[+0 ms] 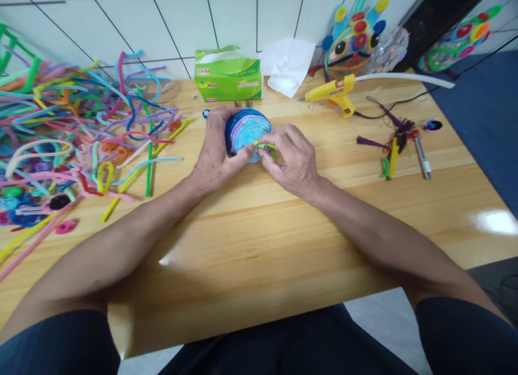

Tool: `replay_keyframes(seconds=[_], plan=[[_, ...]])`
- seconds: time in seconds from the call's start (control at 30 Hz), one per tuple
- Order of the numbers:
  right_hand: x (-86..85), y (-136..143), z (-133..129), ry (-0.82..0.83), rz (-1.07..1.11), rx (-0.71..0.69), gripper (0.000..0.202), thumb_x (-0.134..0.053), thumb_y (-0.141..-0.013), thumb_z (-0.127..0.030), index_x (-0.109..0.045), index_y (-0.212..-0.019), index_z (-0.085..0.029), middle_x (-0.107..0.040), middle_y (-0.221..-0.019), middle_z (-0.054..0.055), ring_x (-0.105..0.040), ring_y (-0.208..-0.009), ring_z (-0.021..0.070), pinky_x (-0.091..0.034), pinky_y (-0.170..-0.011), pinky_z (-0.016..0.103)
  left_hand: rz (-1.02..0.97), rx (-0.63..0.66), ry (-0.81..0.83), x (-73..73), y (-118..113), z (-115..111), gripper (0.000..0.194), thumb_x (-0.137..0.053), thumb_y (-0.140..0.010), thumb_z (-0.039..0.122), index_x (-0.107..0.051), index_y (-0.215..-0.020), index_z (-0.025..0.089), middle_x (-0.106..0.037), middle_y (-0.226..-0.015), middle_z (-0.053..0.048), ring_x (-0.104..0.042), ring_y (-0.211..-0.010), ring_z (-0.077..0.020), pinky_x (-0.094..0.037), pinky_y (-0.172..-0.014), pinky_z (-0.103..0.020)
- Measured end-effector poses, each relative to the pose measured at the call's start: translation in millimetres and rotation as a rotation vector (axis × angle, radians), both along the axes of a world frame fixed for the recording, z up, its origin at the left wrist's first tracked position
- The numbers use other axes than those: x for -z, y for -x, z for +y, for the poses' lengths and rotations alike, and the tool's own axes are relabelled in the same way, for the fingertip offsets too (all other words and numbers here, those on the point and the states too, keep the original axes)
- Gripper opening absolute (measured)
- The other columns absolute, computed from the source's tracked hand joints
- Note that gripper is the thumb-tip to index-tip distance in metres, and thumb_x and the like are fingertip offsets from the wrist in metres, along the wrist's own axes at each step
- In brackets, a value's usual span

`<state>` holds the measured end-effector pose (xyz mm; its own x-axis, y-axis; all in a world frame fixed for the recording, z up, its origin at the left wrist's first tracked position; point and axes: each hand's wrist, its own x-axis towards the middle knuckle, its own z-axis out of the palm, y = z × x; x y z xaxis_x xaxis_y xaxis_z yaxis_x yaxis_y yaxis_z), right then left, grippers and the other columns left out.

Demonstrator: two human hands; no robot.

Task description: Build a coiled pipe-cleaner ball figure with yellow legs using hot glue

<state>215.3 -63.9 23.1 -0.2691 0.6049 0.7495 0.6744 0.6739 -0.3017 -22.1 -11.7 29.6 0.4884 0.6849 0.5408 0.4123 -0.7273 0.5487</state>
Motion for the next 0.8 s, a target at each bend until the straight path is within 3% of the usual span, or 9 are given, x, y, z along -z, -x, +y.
replay_keyframes(seconds=[0.37, 0.53, 0.7, 0.8], plan=[[0.0, 1.1, 0.0, -0.031, 0.016, 0.002, 0.015, -0.061, -0.113, -0.030, -0.072, -0.124, -0.027, -0.080, -0.112, 0.006, -0.076, -0.110, 0.0270, -0.068, -0.100, 0.049, -0.022, -0.001, -0.033, 1.5, 0.2, 1.9, 0.074, -0.066, -0.108, 0.076, -0.042, -0.159, 0.027, -0.055, -0.154, -0.013, -0.056, -0.146, -0.0365, -0.050, -0.122, -0.071], [0.1, 0.1, -0.6, 0.004, 0.047, 0.010, 0.014, -0.065, -0.112, -0.033, -0.071, -0.124, -0.028, -0.079, -0.112, 0.006, -0.076, -0.110, 0.0276, -0.068, -0.100, 0.050, 0.009, -0.017, -0.118, -0.5, 1.4, 3.7, 0.073, -0.065, -0.107, 0.078, -0.046, -0.161, 0.033, -0.056, -0.152, -0.013, -0.056, -0.145, -0.0363, -0.049, -0.123, -0.071], [0.0, -3.7, 0.1, -0.019, 0.057, 0.006, 0.013, -0.064, -0.113, -0.033, -0.070, -0.123, -0.027, -0.080, -0.111, 0.005, -0.077, -0.109, 0.0267, -0.067, -0.098, 0.049, 0.054, -0.023, -0.061, 0.3, 1.9, 3.5, 0.074, -0.059, -0.109, 0.079, -0.042, -0.161, 0.030, -0.054, -0.156, -0.014, -0.052, -0.150, -0.0372, -0.044, -0.126, -0.074], [-1.2, -6.0, 0.7, -0.047, 0.051, 0.020, 0.011, -0.060, -0.113, -0.030, -0.070, -0.118, -0.027, -0.080, -0.106, 0.004, -0.076, -0.104, 0.0251, -0.067, -0.093, 0.046, 0.010, -0.025, -0.078, 5.3, 1.1, 6.5, 0.075, -0.059, -0.106, 0.083, -0.042, -0.161, 0.035, -0.055, -0.155, -0.013, -0.052, -0.150, -0.0386, -0.043, -0.126, -0.075]])
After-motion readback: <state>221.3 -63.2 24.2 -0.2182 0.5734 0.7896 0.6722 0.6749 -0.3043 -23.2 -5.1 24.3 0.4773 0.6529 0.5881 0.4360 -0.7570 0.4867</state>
